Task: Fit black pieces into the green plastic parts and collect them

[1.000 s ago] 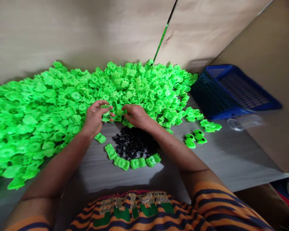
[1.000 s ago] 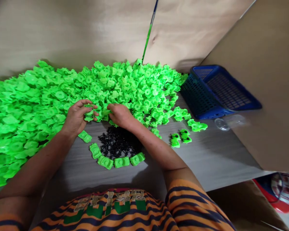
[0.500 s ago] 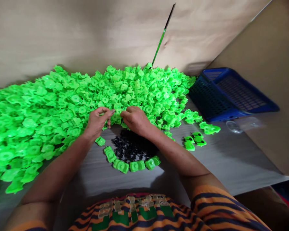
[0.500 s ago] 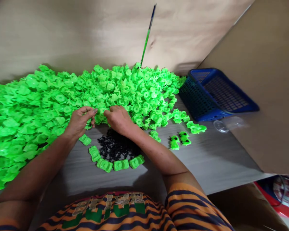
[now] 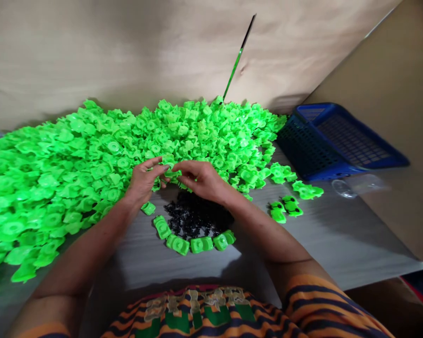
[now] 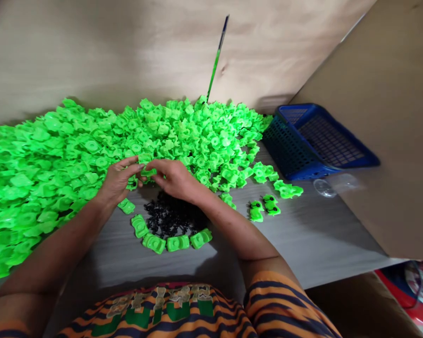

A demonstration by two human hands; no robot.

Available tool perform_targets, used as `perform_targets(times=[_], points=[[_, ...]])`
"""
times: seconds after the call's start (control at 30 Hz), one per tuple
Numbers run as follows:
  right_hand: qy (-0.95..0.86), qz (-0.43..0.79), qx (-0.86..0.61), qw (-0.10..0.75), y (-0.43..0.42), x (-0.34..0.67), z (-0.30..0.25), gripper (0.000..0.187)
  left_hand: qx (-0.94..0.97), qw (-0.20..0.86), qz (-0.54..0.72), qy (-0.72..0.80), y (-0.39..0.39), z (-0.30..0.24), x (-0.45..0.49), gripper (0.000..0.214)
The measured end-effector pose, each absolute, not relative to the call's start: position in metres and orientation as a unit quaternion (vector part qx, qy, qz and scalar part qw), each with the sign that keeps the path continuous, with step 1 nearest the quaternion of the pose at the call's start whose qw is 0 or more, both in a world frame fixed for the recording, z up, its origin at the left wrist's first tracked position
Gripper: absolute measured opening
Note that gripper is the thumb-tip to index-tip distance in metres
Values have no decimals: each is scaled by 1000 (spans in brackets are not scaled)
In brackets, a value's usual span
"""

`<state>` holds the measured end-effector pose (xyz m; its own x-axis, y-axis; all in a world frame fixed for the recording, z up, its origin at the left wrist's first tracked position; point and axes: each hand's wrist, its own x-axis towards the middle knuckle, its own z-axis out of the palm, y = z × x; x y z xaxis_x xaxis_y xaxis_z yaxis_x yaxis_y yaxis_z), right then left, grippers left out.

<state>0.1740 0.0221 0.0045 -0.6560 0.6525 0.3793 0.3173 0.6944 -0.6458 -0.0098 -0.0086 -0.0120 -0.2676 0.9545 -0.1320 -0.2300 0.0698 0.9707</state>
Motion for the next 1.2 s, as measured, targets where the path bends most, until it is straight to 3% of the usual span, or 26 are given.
perform_targets(times=[0.1, 0.27, 0.5, 0.83, 1.2], points=[[-785, 386, -318, 367, 32, 178, 5, 16, 331, 494, 600, 536, -8, -10, -10, 49], [-695, 490, -359, 385, 42, 168, -11, 19, 320, 520, 590, 528, -10, -9, -6, 48], [-698, 435, -377, 427, 33, 155, -24, 19, 310, 523, 594, 526, -10, -9, -6, 52], [-705, 448, -358, 418, 28, 154, -25, 26, 303, 515, 598, 534, -12, -9, -5, 53], [-762, 373, -345, 401, 13, 153, -15, 17, 321, 473, 618, 540, -11, -13, -4, 48]])
